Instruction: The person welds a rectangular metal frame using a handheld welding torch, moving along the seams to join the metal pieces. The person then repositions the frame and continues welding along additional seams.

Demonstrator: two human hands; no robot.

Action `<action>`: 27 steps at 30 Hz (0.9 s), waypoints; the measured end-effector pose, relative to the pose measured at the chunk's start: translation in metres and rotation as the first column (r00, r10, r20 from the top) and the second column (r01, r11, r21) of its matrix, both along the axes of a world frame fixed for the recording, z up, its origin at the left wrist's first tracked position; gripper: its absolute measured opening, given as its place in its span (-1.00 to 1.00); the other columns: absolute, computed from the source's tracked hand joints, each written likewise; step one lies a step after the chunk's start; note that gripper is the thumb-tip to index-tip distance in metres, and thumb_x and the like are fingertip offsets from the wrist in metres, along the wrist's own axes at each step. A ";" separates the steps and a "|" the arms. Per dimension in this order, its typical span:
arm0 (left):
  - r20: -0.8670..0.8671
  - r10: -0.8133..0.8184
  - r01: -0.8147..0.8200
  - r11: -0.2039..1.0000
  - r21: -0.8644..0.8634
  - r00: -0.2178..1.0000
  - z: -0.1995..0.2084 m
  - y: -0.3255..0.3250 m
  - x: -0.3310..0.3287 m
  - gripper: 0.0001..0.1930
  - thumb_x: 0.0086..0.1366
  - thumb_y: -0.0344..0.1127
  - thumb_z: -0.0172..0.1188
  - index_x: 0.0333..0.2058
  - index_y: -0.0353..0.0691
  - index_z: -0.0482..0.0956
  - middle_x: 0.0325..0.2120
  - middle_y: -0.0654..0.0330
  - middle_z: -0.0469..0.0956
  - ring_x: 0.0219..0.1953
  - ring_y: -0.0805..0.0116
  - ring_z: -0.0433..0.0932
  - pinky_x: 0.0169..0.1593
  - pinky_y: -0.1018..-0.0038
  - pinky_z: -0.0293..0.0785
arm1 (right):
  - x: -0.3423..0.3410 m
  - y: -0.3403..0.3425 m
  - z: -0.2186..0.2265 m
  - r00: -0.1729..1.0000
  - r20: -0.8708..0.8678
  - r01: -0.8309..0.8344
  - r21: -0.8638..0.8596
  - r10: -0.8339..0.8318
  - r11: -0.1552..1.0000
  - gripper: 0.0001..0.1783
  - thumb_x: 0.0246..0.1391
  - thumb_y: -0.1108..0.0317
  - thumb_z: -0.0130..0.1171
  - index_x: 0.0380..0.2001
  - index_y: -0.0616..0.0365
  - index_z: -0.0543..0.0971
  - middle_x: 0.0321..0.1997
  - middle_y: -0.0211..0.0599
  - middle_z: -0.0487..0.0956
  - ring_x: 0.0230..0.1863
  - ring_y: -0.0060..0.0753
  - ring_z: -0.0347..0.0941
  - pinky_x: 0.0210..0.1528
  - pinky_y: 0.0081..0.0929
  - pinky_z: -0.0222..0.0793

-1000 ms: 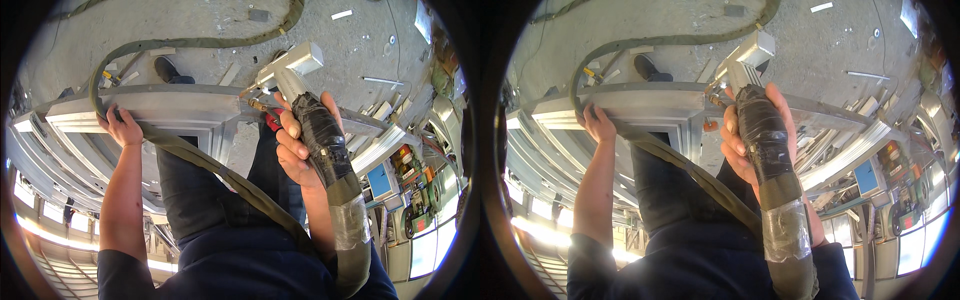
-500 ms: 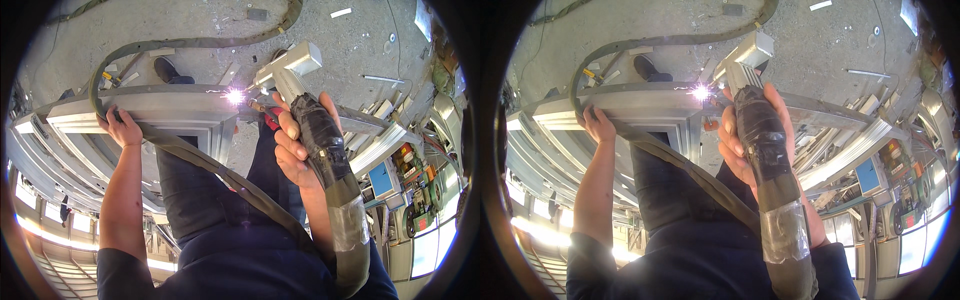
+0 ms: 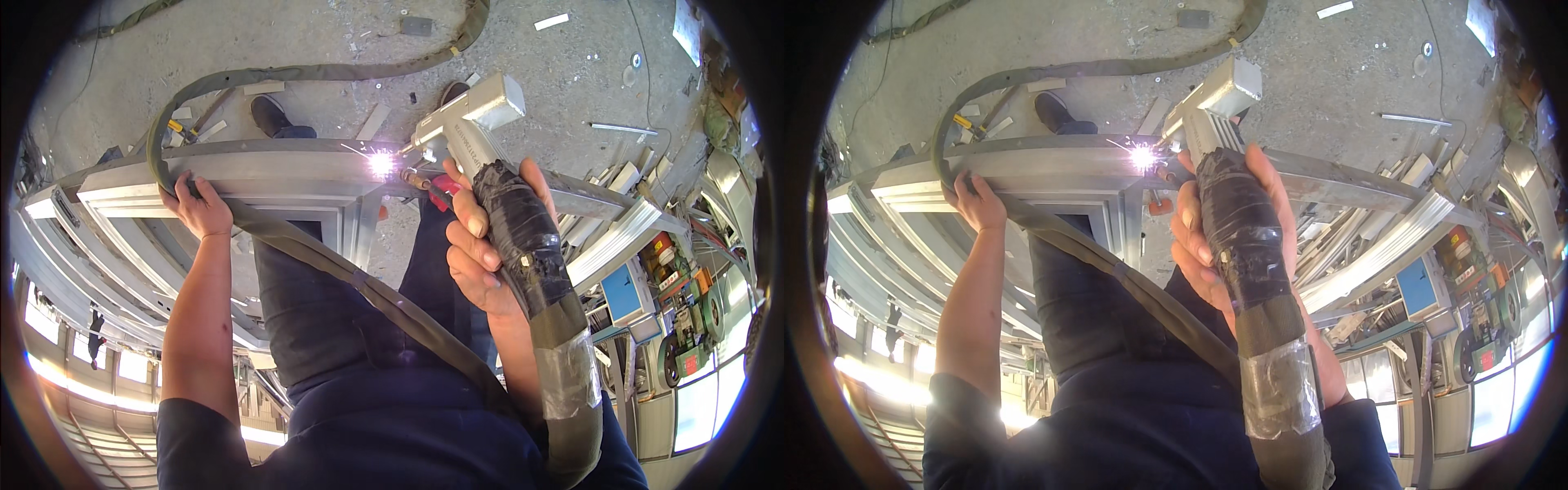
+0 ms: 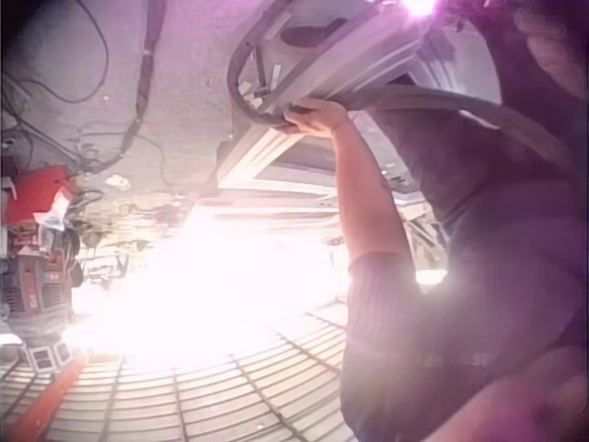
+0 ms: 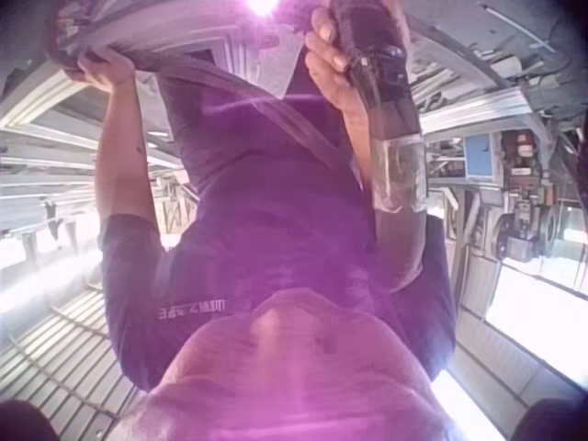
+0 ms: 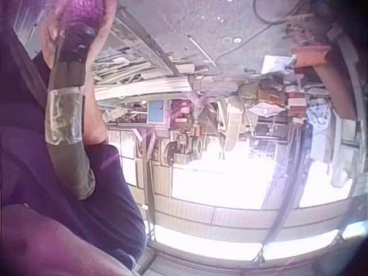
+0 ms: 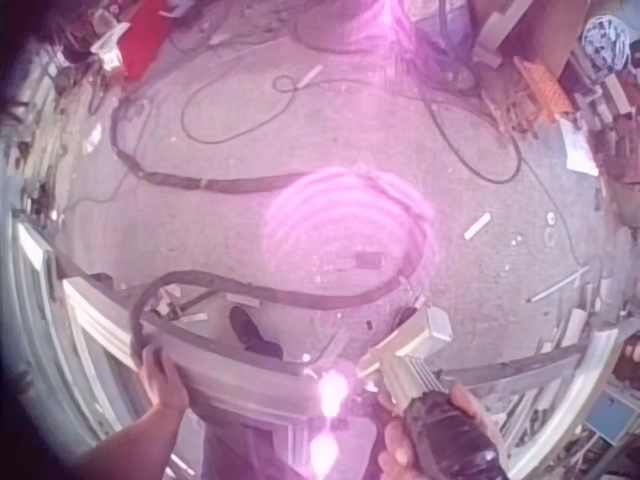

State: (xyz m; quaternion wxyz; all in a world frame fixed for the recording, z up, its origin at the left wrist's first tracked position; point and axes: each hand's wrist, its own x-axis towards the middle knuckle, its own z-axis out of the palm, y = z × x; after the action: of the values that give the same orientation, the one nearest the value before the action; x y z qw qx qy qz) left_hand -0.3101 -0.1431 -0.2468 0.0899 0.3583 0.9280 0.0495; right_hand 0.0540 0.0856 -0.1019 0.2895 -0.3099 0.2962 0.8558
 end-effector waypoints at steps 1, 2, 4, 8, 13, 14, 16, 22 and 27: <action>0.002 0.006 -0.006 1.000 -0.002 1.000 0.000 0.000 0.000 -0.60 0.38 -0.07 0.03 0.06 -0.15 0.50 0.29 -0.34 0.07 0.30 -0.28 0.18 0.32 0.06 0.20 | 0.000 0.000 0.001 1.000 0.002 -0.001 0.000 0.001 1.000 -0.14 0.40 -0.18 -0.27 0.32 0.51 0.14 -0.31 -0.02 0.47 -0.52 -0.29 0.43 -0.62 -0.41 0.28; 0.004 0.013 -0.013 1.000 -0.003 1.000 0.000 0.000 0.001 -0.60 0.38 -0.06 0.03 0.07 -0.15 0.50 0.29 -0.34 0.07 0.30 -0.28 0.18 0.31 0.05 0.20 | 0.000 0.000 0.002 1.000 0.003 -0.003 0.000 0.003 1.000 -0.14 0.40 -0.18 -0.27 0.32 0.51 0.14 -0.32 -0.02 0.47 -0.52 -0.29 0.43 -0.62 -0.41 0.28; -0.005 0.007 -0.007 1.000 -0.009 1.000 -0.001 -0.001 0.000 -0.60 0.38 -0.06 0.03 0.07 -0.14 0.50 0.30 -0.33 0.06 0.30 -0.28 0.18 0.31 0.05 0.21 | 0.000 0.000 0.003 1.000 -0.001 -0.001 0.005 0.001 1.000 -0.14 0.40 -0.18 -0.27 0.32 0.52 0.14 -0.32 -0.02 0.47 -0.53 -0.29 0.43 -0.63 -0.41 0.28; -0.010 0.002 -0.002 1.000 -0.009 1.000 -0.003 -0.002 -0.002 -0.60 0.39 -0.06 0.03 0.07 -0.14 0.50 0.30 -0.33 0.05 0.29 -0.29 0.20 0.31 0.05 0.22 | 0.000 0.000 0.008 1.000 0.008 0.009 -0.005 -0.009 1.000 -0.13 0.39 -0.19 -0.28 0.33 0.52 0.13 -0.32 -0.02 0.47 -0.53 -0.29 0.42 -0.63 -0.41 0.29; -0.023 0.010 -0.011 1.000 -0.023 1.000 -0.004 0.000 -0.001 -0.61 0.38 -0.08 0.04 0.07 -0.15 0.50 0.29 -0.31 0.07 0.26 -0.29 0.24 0.29 0.06 0.26 | 0.003 -0.002 0.011 1.000 -0.003 0.021 -0.002 -0.021 1.000 -0.11 0.39 -0.20 -0.29 0.34 0.52 0.11 -0.32 -0.01 0.46 -0.53 -0.29 0.41 -0.62 -0.39 0.29; -0.029 0.013 -0.014 1.000 -0.028 1.000 -0.003 0.000 -0.001 -0.61 0.38 -0.09 0.05 0.07 -0.15 0.50 0.29 -0.31 0.07 0.26 -0.29 0.24 0.28 0.06 0.27 | 0.004 -0.002 0.011 1.000 -0.011 0.026 0.001 -0.026 1.000 -0.11 0.39 -0.20 -0.30 0.34 0.52 0.11 -0.32 -0.01 0.46 -0.53 -0.29 0.41 -0.61 -0.38 0.29; -0.019 0.030 -0.030 0.999 -0.032 0.999 -0.003 0.003 0.000 -0.62 0.38 -0.10 0.05 0.07 -0.14 0.50 0.29 -0.30 0.07 0.25 -0.29 0.25 0.28 0.06 0.28 | 0.005 -0.002 0.013 1.000 -0.006 0.028 -0.002 -0.028 1.000 -0.11 0.39 -0.20 -0.30 0.34 0.52 0.11 -0.32 -0.01 0.46 -0.53 -0.29 0.40 -0.61 -0.38 0.28; -0.036 0.037 -0.039 0.998 -0.057 0.999 -0.003 0.006 0.000 -0.63 0.37 -0.09 0.05 0.06 -0.12 0.51 0.29 -0.30 0.07 0.25 -0.28 0.27 0.26 0.07 0.31 | 0.006 -0.002 0.021 0.999 -0.007 0.052 -0.016 -0.052 0.999 -0.12 0.40 -0.20 -0.31 0.34 0.52 0.12 -0.31 -0.02 0.46 -0.54 -0.29 0.40 -0.60 -0.37 0.28; -0.049 0.037 -0.040 0.996 -0.080 0.998 -0.004 0.006 -0.001 -0.63 0.38 -0.08 0.05 0.06 -0.11 0.50 0.30 -0.29 0.07 0.25 -0.29 0.27 0.25 0.07 0.33 | 0.010 -0.005 0.024 0.997 -0.015 0.077 -0.027 -0.078 0.997 -0.13 0.40 -0.20 -0.30 0.32 0.52 0.14 -0.31 -0.02 0.47 -0.53 -0.29 0.40 -0.60 -0.38 0.27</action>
State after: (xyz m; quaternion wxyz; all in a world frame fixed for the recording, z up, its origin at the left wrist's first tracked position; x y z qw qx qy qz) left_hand -0.3114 -0.1367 -0.2507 0.0813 0.3375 0.9378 0.0051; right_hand 0.0635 0.0807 -0.0776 0.3161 -0.2951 0.3214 0.8424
